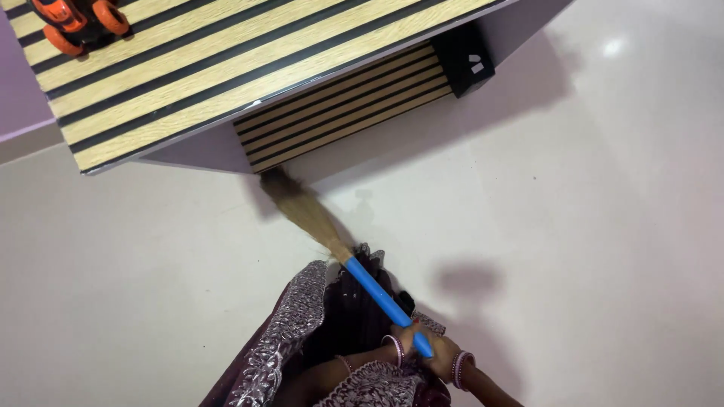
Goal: The person sweeps the tiled floor using a broom, moving debris and dust from around a washing machine, across the hallway, and into a bedroom where they sweep the corners and along the walls.
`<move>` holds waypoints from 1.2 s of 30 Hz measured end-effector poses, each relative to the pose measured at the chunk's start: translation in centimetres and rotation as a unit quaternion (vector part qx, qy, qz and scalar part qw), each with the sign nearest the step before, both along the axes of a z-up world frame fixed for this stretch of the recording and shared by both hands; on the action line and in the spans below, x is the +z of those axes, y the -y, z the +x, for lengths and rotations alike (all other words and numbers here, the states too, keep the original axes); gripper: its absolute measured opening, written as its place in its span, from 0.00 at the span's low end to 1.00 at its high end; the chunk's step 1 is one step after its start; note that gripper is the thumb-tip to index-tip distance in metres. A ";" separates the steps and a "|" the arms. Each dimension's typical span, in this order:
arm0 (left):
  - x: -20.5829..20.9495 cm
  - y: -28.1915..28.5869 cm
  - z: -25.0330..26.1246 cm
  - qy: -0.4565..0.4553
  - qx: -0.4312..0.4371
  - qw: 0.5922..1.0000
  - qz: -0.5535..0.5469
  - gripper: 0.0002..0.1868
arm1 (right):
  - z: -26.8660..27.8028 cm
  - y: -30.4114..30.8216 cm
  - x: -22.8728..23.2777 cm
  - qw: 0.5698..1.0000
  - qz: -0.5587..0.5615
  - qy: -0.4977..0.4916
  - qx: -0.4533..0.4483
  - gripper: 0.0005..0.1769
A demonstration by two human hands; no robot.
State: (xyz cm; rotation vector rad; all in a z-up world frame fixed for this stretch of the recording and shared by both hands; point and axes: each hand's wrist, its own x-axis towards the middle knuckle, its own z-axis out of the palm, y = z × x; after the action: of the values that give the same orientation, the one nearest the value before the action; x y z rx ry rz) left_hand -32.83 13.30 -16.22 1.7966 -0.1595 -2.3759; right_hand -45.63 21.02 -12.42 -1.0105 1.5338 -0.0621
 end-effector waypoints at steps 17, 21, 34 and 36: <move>-25.2 0.7 -5.1 0.162 -0.058 0.975 -0.141 0.34 | -2.4 0.8 -26.1 0.989 -0.098 0.009 -0.107 0.36; -32.3 7.5 -4.8 0.211 -0.079 0.946 -0.232 0.31 | -1.3 10.6 -37.5 0.987 -0.130 0.045 -0.087 0.36; -28.3 9.6 -1.6 0.216 -0.397 0.857 -0.246 0.39 | 6.5 9.0 -40.4 0.803 -0.089 0.205 -0.552 0.28; -23.6 7.4 -1.4 0.193 -0.392 0.854 -0.282 0.37 | 6.2 6.8 -37.9 0.804 -0.068 0.206 -0.553 0.29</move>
State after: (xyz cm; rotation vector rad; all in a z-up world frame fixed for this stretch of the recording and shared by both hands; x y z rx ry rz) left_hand -34.27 5.86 -39.80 2.0699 -1.7270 -1.9214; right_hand -39.42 14.22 -50.37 -0.0467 1.5153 -1.1515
